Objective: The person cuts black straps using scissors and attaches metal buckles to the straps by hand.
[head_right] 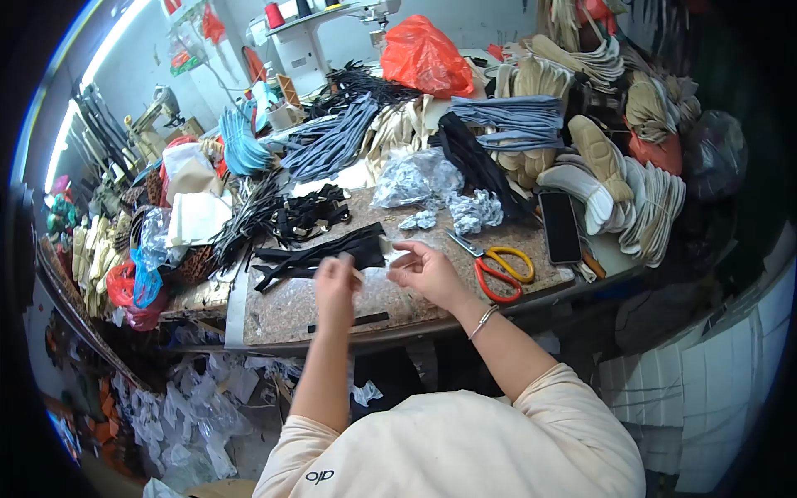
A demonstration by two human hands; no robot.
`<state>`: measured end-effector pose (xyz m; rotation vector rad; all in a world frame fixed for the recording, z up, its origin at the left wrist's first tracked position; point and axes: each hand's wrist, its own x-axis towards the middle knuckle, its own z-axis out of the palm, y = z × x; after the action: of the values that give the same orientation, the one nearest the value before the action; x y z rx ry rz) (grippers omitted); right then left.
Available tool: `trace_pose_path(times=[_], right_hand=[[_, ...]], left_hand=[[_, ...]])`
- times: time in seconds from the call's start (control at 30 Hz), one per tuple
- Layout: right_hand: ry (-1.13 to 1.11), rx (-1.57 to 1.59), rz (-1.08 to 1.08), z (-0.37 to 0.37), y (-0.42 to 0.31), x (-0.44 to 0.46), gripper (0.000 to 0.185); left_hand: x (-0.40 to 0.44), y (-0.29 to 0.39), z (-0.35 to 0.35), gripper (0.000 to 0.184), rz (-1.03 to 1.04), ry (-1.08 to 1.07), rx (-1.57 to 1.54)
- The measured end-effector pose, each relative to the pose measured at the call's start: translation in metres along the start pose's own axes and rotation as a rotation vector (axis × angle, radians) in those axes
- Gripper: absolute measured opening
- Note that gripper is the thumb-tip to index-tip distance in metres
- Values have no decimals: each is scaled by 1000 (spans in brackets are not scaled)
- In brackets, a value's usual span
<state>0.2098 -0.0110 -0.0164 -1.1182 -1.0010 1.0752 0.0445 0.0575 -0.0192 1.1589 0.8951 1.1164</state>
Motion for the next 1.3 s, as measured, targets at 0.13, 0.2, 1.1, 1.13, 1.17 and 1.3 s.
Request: trace_pose_path(times=[0.13, 0.2, 1.1, 1.13, 1.17, 1.3], right_hand=[[109, -42, 62, -33, 3, 5, 30], [192, -119, 69, -47, -4, 3, 26], [-15, -760, -126, -13, -2, 62, 7], [-77, -467, -20, -2, -3, 50, 6], [-131, -174, 87, 4, -2, 39, 11], [-113, -488, -135, 12, 7, 14, 11]], left_hand=[[62, 17, -32, 45, -223, 85, -660], [57, 16, -28, 52, -337, 79, -743], [-42, -19, 9, 26, -223, -386, 72], [-33, -19, 13, 26, -124, -194, -69], [-25, -17, 17, 25, -26, -5, -207], [-8, -10, 6, 24, -48, -47, -87]])
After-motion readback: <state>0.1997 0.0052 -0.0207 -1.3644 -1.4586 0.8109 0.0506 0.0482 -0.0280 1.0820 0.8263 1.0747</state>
